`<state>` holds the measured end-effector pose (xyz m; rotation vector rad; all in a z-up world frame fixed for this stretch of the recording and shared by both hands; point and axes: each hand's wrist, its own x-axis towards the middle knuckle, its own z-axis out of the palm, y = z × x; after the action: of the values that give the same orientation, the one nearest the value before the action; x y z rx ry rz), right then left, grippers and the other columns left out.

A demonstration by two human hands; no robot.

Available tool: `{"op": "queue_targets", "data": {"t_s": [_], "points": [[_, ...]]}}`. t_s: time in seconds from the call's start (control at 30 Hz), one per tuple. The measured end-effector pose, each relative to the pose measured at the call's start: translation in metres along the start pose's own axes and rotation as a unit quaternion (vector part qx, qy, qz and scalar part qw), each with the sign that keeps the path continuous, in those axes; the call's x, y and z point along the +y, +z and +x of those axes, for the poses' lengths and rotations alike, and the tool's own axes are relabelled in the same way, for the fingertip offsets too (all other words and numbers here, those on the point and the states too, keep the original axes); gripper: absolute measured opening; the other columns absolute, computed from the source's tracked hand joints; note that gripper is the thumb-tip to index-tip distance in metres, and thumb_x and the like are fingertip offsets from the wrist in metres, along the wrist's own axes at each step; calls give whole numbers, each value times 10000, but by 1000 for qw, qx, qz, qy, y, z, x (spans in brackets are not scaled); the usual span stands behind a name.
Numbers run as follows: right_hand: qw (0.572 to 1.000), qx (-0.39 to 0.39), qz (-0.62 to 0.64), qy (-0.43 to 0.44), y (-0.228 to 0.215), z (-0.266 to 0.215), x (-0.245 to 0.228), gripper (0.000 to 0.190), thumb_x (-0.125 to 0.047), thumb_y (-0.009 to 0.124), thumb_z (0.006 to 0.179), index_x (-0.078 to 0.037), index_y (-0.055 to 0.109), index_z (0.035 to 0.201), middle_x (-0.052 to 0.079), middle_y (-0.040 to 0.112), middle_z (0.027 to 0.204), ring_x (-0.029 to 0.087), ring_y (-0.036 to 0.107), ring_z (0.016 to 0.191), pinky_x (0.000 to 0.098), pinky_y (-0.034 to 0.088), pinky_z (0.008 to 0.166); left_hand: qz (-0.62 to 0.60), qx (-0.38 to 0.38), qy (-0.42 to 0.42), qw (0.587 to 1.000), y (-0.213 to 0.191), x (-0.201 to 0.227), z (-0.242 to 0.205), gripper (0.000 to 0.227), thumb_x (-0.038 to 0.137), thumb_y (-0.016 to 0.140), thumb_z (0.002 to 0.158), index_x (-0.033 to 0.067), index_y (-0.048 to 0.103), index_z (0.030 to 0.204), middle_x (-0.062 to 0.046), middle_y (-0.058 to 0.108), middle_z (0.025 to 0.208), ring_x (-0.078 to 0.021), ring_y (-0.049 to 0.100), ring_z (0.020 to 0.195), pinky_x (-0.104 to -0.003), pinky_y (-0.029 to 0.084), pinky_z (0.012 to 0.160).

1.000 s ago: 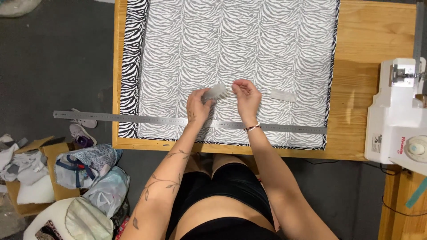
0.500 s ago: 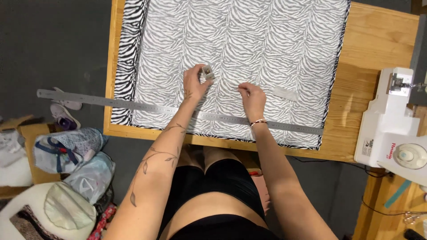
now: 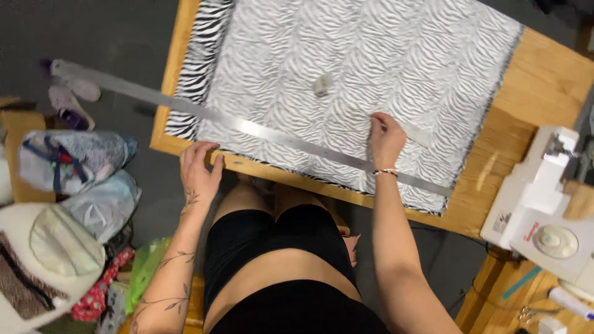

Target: The person is measuring and pinning zebra-patterned fabric onto a wooden board using a metal ruler and pins.

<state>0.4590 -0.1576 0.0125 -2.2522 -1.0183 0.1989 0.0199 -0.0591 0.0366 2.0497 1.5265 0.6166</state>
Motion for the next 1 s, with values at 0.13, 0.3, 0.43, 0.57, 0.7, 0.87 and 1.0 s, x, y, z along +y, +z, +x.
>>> {"op": "queue_targets", "data": {"t_s": [0.13, 0.3, 0.43, 0.57, 0.7, 0.87, 1.0], "points": [[994, 58, -9, -90, 6, -9, -27, 197, 54, 708, 906, 1, 751, 1091, 206, 724, 941, 362, 703, 866, 398, 608, 687, 24, 40, -7, 999, -22, -14, -7, 265, 114, 772, 886, 119, 701, 1142, -87, 590, 1176, -306, 558, 1166, -428, 468, 1007], [988, 84, -26, -128, 36, -18, -58, 161, 23, 640, 956, -81, 714, 1054, 75, 667, 940, 259, 680, 868, 322, 596, 707, 1, 84, 44, 995, -25, -32, 5, 253, 124, 703, 965, 42, 693, 1204, -161, 604, 1267, -337, 550, 1269, -469, 420, 1097], [985, 93, -74, -126, 52, -18, -54, 133, -23, 663, 934, -103, 703, 1033, 59, 675, 949, 245, 685, 900, 366, 574, 763, 18, 89, 59, 994, -18, -53, 9, 267, 134, 660, 996, 38, 693, 1243, -166, 593, 1341, -337, 522, 1319, -505, 381, 1131], [980, 56, -23, -191, 70, -22, -92, 160, 22, 694, 912, -105, 709, 1007, 101, 662, 1025, 310, 642, 1017, 421, 506, 901, 63, 46, 73, 994, -10, -76, 12, 310, 148, 682, 961, 32, 683, 1249, -162, 640, 1304, -332, 555, 1308, -538, 339, 1169], [938, -149, 140, -280, 107, -53, -199, 181, 64, 640, 931, -67, 727, 1021, 130, 639, 912, 355, 646, 916, 431, 507, 828, 86, 20, 117, 989, -6, -90, 9, 352, 153, 694, 947, 64, 655, 1286, -145, 615, 1313, -326, 543, 1320, -531, 326, 1185], [838, -291, 88, -454, 180, -50, -259, 170, -34, 685, 918, -135, 722, 1049, 76, 699, 965, 305, 683, 951, 403, 550, 845, 76, 25, 138, 987, -11, -92, 11, 352, 128, 690, 933, 83, 644, 1279, -152, 623, 1271, -329, 550, 1308, -539, 327, 1183], [746, -308, 0, -591, 212, -35, -290, 117, -44, 678, 913, -153, 711, 941, 43, 672, 930, 241, 675, 927, 347, 546, 871, 80, 14, 154, 985, -19, -94, 15, 303, 108, 655, 946, 91, 666, 1248, -155, 632, 1266, -327, 556, 1301, -539, 337, 1178]]}}
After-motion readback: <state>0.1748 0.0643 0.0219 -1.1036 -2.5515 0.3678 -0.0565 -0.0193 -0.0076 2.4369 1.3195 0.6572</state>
